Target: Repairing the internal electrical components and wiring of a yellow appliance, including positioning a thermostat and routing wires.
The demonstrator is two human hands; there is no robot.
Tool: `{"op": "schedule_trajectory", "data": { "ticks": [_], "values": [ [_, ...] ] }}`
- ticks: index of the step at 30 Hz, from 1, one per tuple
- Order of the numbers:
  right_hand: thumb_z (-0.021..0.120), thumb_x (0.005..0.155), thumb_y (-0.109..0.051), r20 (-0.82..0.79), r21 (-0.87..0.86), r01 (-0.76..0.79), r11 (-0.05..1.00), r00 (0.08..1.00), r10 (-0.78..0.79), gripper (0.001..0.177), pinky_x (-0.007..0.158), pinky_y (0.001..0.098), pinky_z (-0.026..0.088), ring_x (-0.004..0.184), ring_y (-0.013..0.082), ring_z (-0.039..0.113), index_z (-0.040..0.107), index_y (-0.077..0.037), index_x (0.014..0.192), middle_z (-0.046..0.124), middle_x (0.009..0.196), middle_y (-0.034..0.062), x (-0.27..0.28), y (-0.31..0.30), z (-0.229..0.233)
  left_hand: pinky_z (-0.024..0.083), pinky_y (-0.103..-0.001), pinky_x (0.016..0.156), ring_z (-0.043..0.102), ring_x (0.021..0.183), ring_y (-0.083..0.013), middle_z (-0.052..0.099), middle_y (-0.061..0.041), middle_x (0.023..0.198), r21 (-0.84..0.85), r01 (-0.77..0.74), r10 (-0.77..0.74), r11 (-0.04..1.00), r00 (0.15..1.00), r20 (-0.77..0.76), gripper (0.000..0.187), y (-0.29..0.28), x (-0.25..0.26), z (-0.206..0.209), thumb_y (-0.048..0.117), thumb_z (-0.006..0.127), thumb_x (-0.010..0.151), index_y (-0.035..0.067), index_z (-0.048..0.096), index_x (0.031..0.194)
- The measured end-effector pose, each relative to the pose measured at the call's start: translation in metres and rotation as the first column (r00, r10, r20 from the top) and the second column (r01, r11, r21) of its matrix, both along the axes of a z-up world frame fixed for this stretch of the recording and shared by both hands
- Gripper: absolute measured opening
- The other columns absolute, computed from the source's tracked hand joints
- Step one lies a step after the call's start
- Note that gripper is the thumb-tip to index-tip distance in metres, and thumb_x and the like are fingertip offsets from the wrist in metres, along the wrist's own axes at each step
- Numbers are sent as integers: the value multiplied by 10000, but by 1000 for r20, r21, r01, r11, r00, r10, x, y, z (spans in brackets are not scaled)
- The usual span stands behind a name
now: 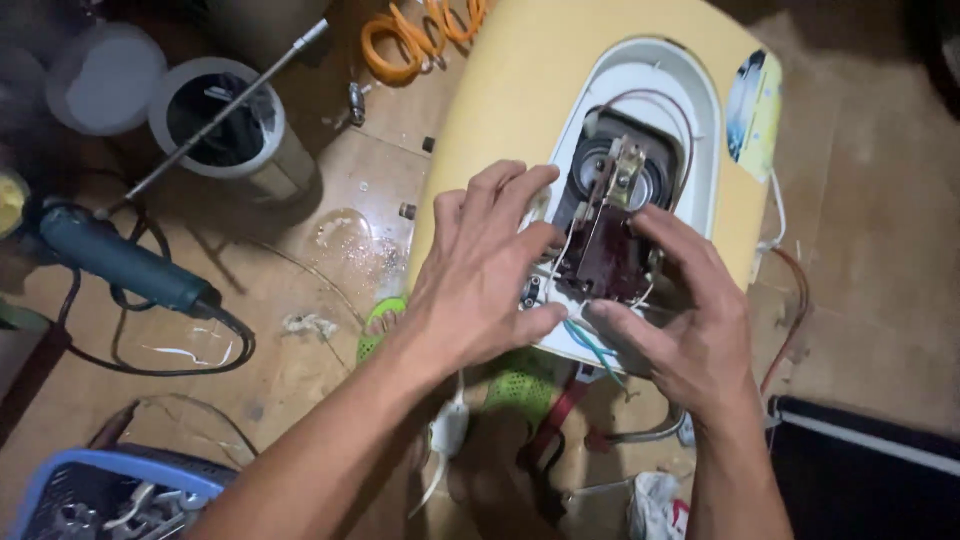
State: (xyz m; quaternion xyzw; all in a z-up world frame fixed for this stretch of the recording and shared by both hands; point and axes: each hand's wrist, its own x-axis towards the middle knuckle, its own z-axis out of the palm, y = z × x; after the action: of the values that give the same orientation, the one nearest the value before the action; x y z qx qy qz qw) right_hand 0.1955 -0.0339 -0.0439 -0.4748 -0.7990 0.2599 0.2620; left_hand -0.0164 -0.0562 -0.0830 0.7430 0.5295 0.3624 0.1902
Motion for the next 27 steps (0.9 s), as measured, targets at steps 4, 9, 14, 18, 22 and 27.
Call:
{"op": "schedule_trajectory", "data": {
  "ticks": [4, 9, 14, 18, 22, 27],
  "values": [
    [854, 679, -98, -50, -19, 37, 999, 998, -38, 707, 1086, 478, 571, 1293, 364, 615, 583, 21, 1321, 547, 1469, 240, -3, 2, -4, 288, -633, 1093, 317, 1447, -400, 431, -213, 1530, 20, -8, 8, 1000, 1000, 17, 414, 1, -3, -6, 360, 775, 655, 70, 699, 941],
    [837, 655, -94, -37, -144, 106, 984, 993, -112, 722, 1144, 505, 521, 1345, 342, 580, 580, -25, 1327, 534, 1488, 198, -7, 5, -1, 250, -627, 1076, 242, 1472, -412, 396, -208, 1564, -78, 43, -33, 996, 991, 128, 609, 3, -10, 4, 587, 385, 794, 79, 693, 931],
    [905, 591, -98, 157, -126, 87, 988, 985, -67, 888, 1141, 453, 463, 1383, 313, 549, 551, -76, 1406, 511, 1538, 154, -5, 11, 1, 327, -581, 1088, 378, 1440, -422, 500, -217, 1480, 60, -7, -1, 998, 991, 131, 461, 8, -10, 7, 185, 913, 557, 73, 643, 914],
    [890, 543, 0, 58, -83, 101, 991, 994, -96, 817, 1161, 425, 471, 1368, 305, 557, 611, -33, 1310, 561, 1478, 165, 5, 12, -6, 338, -590, 1039, 397, 1430, -435, 518, -234, 1483, 34, -14, 10, 999, 993, 114, 474, 14, -7, 5, 227, 912, 522, 63, 698, 912],
    [810, 585, 70, -48, -118, 94, 989, 994, -100, 745, 1197, 449, 482, 1394, 333, 551, 572, 20, 1290, 517, 1521, 226, 4, 11, -6, 368, -544, 1040, 459, 1405, -435, 549, -223, 1457, 90, -67, 55, 994, 990, 132, 472, 9, -11, 7, 249, 900, 538, 71, 644, 893],
    [743, 644, 95, -72, -173, 32, 984, 996, -45, 654, 1211, 500, 492, 1402, 375, 541, 527, 55, 1259, 485, 1539, 276, 6, 5, -16, 358, -549, 1070, 435, 1438, -403, 549, -232, 1459, 101, -88, 64, 991, 973, 220, 392, 1, -18, -5, 268, 845, 634, 35, 626, 860]
  ]
}}
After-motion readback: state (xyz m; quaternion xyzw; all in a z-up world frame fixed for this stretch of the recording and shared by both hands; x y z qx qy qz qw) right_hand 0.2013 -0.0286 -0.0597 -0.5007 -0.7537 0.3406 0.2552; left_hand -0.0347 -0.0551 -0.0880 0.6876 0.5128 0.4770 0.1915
